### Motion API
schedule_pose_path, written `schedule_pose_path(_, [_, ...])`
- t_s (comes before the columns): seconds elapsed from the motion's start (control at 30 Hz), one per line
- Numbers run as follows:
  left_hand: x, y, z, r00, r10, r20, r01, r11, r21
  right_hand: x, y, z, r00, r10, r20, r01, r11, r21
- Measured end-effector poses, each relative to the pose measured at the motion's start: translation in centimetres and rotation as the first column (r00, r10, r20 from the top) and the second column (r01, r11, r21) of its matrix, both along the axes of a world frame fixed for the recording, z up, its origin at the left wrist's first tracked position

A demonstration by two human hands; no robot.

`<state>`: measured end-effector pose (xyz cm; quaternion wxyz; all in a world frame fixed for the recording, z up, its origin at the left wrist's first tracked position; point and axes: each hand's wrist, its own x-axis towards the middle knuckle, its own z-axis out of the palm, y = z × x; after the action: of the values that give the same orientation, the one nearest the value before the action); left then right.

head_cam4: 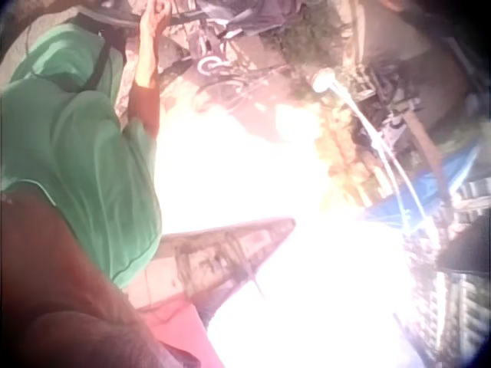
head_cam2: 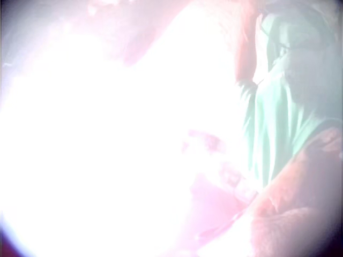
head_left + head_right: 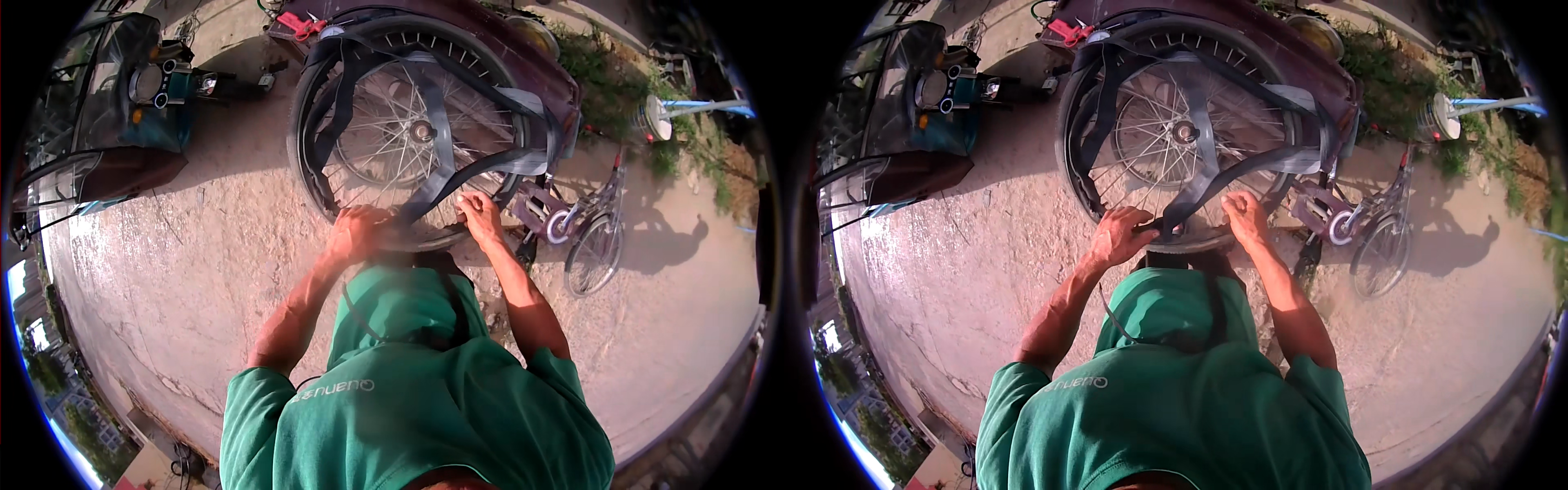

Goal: The person works on a bicycle wheel by hand, tucking a black rubber inner tube into the tire rim while another person stands nearby and points.

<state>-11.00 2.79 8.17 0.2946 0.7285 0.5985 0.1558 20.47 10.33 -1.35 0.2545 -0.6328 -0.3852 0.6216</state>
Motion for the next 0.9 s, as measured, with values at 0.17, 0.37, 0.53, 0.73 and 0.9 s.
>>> schedule_pose_path(0.17, [-1.3,0.4,-0.6,0.99,-0.09,-0.106,0.074,0.986,-0.15,-4.5,1.8,1.0,0.988,-0.145,0.048,0.152,0.962,-0.228])
schedule_pose_path(0.37, [-4.8,2.6,-0.7,0.869,0.434,0.239,-0.269,0.819,-0.507,-6.3,1.3,-0.9,0.81,-0.509,-0.291,0.443,0.856,-0.265])
schedule_pose_path(0.53, [-5.3,2.3,-0.6,0.687,0.59,0.423,-0.295,0.759,-0.58,-5.9,1.3,5.5,0.412,-0.323,-0.852,0.278,0.935,-0.22])
schedule_pose_path(0.73, [-5.9,1.4,-3.0,0.741,0.541,0.398,-0.319,0.805,-0.5,0.7,5.3,14.2,0.355,-0.183,-0.917,0.342,0.938,-0.054])
schedule_pose_path(0.9, [-4.8,2.8,-1.1,0.833,0.48,0.276,-0.283,0.798,-0.533,14.2,13.9,9.8,0.7,-0.007,-0.715,0.152,0.979,0.139])
